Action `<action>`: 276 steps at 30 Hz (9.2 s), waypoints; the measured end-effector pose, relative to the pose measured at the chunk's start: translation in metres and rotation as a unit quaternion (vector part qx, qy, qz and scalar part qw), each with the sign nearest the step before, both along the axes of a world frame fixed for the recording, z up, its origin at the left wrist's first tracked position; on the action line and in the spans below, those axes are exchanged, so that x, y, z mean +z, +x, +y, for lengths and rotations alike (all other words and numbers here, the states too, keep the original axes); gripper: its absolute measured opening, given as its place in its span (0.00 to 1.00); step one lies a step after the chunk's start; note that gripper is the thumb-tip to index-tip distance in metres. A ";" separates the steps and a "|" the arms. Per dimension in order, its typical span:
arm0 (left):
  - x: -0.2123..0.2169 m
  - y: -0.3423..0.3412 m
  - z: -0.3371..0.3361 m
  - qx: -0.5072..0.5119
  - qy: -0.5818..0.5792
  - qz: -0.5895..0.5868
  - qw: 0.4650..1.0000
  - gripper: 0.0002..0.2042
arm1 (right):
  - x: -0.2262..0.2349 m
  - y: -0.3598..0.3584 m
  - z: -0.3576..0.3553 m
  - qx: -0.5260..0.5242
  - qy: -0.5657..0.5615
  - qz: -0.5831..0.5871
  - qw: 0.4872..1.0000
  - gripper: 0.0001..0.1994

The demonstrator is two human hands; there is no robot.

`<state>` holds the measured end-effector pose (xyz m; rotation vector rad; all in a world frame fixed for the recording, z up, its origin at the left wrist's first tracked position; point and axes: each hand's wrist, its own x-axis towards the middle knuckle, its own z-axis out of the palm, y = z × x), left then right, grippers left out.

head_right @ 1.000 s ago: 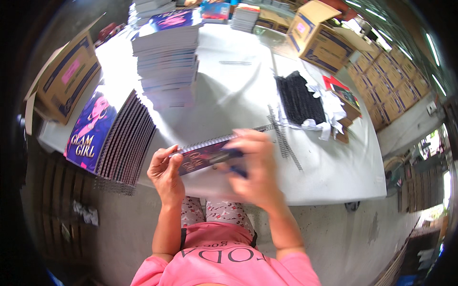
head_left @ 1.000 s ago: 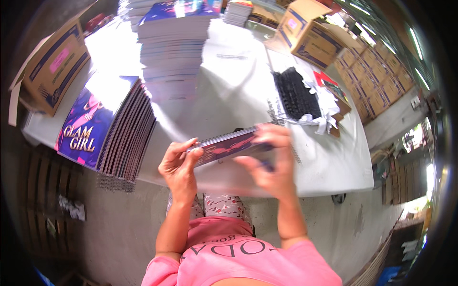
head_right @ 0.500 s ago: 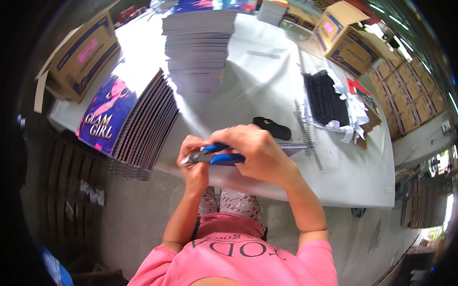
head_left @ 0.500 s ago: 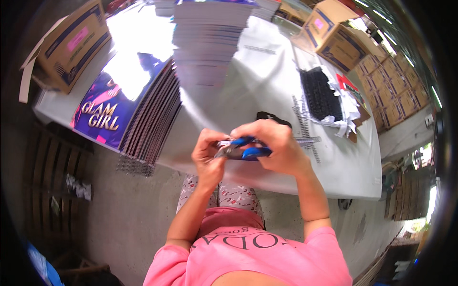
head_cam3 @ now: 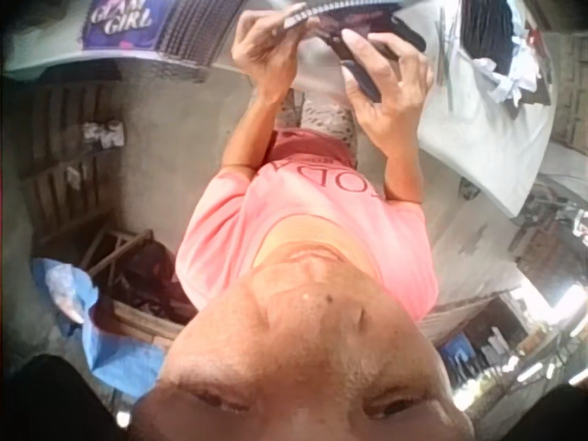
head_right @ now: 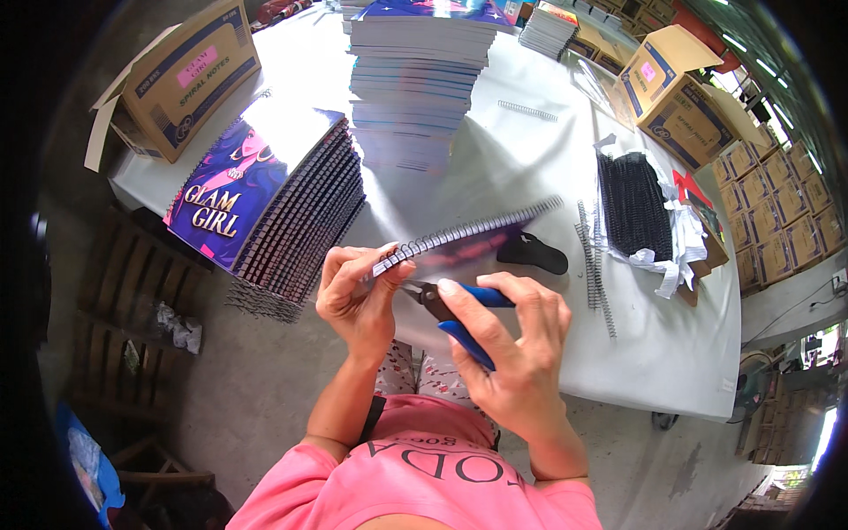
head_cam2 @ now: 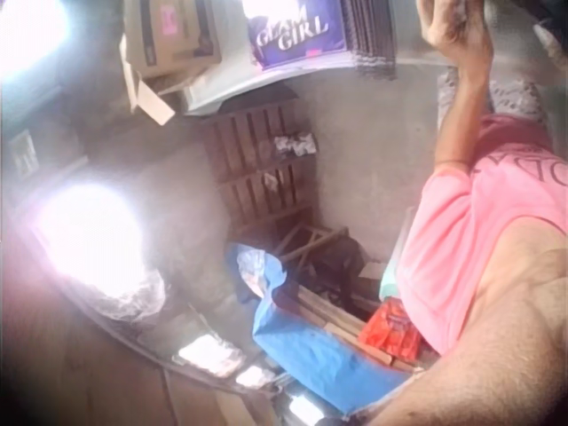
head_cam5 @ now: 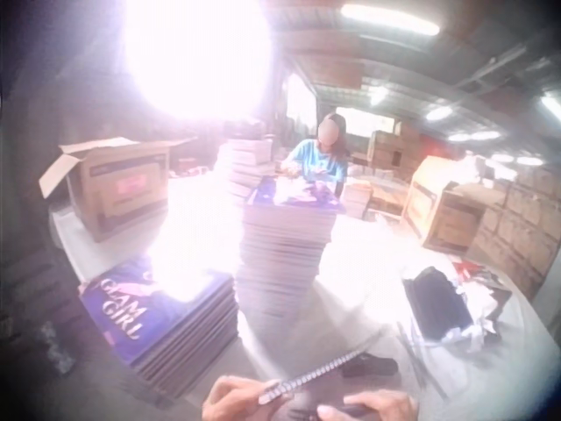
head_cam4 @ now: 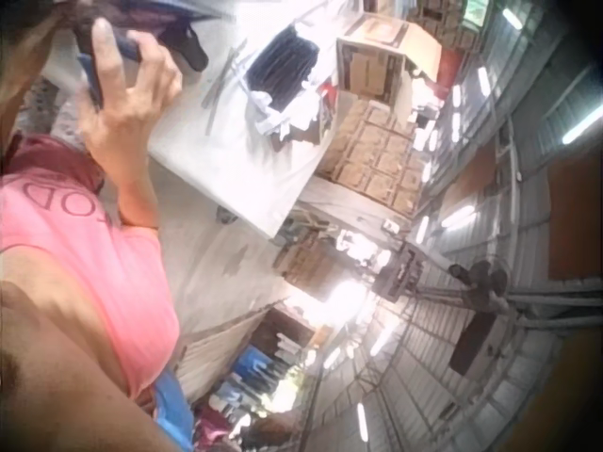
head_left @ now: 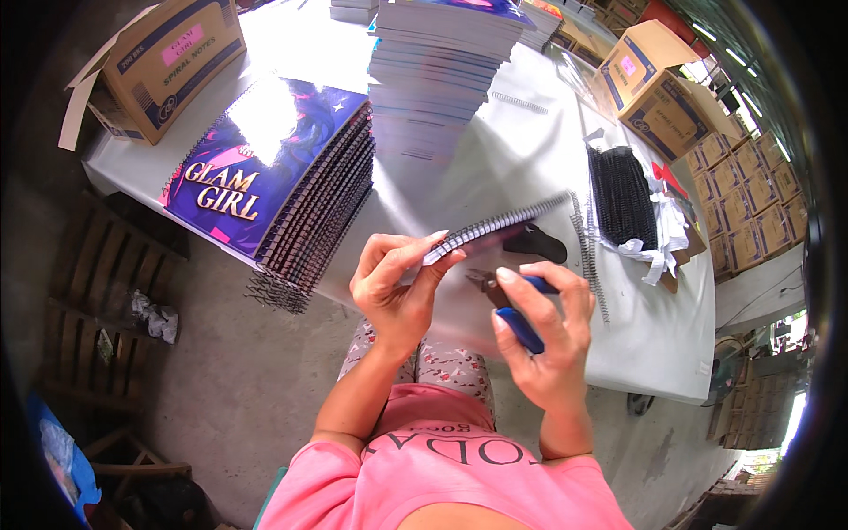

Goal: The person inserts a spiral coil into a notebook, trims the excess coil with pliers, and places the finished notebook onto a stack.

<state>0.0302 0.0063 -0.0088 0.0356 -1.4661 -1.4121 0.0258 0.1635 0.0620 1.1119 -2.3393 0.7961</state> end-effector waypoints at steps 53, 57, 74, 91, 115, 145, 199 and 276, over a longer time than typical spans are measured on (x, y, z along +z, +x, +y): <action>0.111 0.091 -0.100 0.094 -0.011 0.104 0.990 0.15 | 0.035 -0.095 -0.095 0.304 -0.511 -0.448 0.668 0.25; 0.108 0.099 -0.152 0.288 0.013 0.007 0.957 0.19 | 0.112 -0.112 -0.155 0.328 -0.504 -0.504 0.621 0.20; 0.017 0.056 -0.211 0.085 0.233 0.071 0.966 0.27 | 0.109 -0.138 -0.263 0.470 -0.009 -0.157 0.869 0.23; 0.028 0.025 -0.194 0.173 0.164 0.098 0.966 0.22 | -0.031 -0.130 -0.246 0.162 -0.524 -0.389 0.740 0.18; 0.085 0.073 -0.045 0.232 -0.220 0.218 0.922 0.18 | 0.082 -0.254 -0.110 -0.028 -0.338 -0.360 0.869 0.24; -0.008 -0.029 0.021 0.093 -0.523 0.022 0.847 0.15 | -0.128 -0.222 0.138 -0.372 0.061 -0.133 0.917 0.23; -0.007 -0.030 0.056 0.106 -0.445 -0.153 0.876 0.24 | -0.023 -0.063 0.083 0.085 -0.113 -0.337 0.931 0.07; 0.003 -0.030 -0.004 0.132 -0.348 -0.188 0.909 0.33 | -0.046 -0.120 0.039 0.383 -0.306 -0.399 0.775 0.11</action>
